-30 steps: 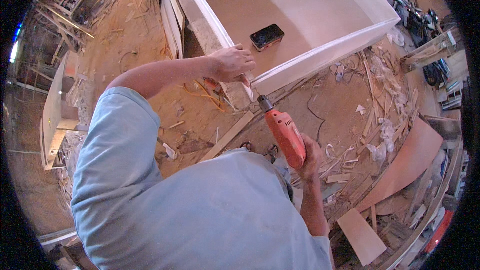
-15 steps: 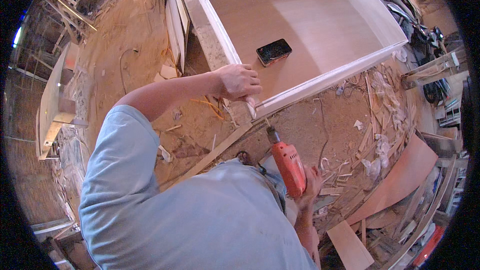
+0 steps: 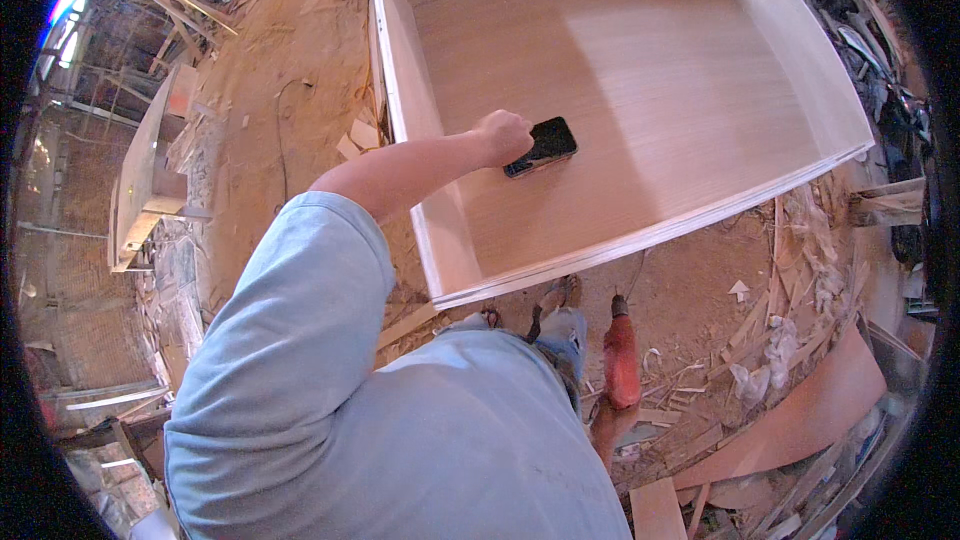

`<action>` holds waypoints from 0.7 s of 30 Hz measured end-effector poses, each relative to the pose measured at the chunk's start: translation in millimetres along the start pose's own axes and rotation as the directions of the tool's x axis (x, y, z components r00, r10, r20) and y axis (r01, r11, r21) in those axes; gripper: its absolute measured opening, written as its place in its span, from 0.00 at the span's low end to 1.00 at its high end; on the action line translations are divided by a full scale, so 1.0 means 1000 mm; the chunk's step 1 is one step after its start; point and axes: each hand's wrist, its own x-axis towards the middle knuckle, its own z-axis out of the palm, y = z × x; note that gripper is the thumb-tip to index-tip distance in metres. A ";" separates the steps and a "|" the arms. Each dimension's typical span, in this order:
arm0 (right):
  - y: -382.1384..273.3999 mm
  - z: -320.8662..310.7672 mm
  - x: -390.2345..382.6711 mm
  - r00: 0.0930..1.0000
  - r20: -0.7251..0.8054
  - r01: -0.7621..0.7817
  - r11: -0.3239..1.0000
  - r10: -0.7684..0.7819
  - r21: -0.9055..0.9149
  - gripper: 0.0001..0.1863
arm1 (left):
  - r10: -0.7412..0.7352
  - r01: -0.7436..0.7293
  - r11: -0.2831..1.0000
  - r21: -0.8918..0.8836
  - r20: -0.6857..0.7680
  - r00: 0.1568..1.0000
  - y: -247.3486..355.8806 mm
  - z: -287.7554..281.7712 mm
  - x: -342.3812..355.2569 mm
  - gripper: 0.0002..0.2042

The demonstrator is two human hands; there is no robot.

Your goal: The person builds a wooden drawer by aligning wooden boards and using a drill to drive screws into the joints at the corners of the box.

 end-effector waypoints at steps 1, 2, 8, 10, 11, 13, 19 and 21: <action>-0.009 -0.004 0.004 1.000 -0.019 -0.006 1.000 0.007 0.004 0.34 | 0.002 -0.002 1.000 -0.007 -0.006 1.000 0.005 0.004 0.010 0.09; 0.004 -0.006 0.013 0.999 -0.027 -0.043 0.999 0.042 -0.011 0.32 | -0.001 0.001 1.000 -0.015 -0.011 1.000 0.008 0.007 0.015 0.09; 0.023 -0.001 0.057 0.997 -0.041 0.068 0.993 -0.072 -0.094 0.27 | -0.051 0.053 0.998 0.014 -0.137 0.989 0.015 0.039 0.023 0.09; 0.027 0.003 0.066 0.998 -0.052 0.014 0.998 -0.018 -0.068 0.26 | -0.106 0.106 0.994 -0.006 -0.133 0.985 0.018 0.050 0.033 0.09; 0.028 0.005 0.070 0.999 -0.052 -0.007 0.998 0.004 -0.058 0.25 | -0.150 0.151 0.988 -0.003 -0.131 0.980 0.023 0.048 0.036 0.09; 0.032 0.003 0.073 0.999 -0.042 -0.033 0.996 0.029 -0.083 0.25 | -0.153 0.157 0.987 0.021 -0.119 0.981 0.029 0.042 0.040 0.09; -0.028 0.009 0.054 0.995 -0.073 -0.086 0.965 0.070 -0.249 0.27 | -0.086 0.086 0.996 -0.007 -0.091 0.992 0.013 0.049 0.037 0.10; 0.000 0.015 0.058 0.999 -0.047 -0.011 0.988 0.003 -0.153 0.29 | -0.198 0.184 0.976 -0.113 -0.131 0.971 0.011 0.049 0.036 0.10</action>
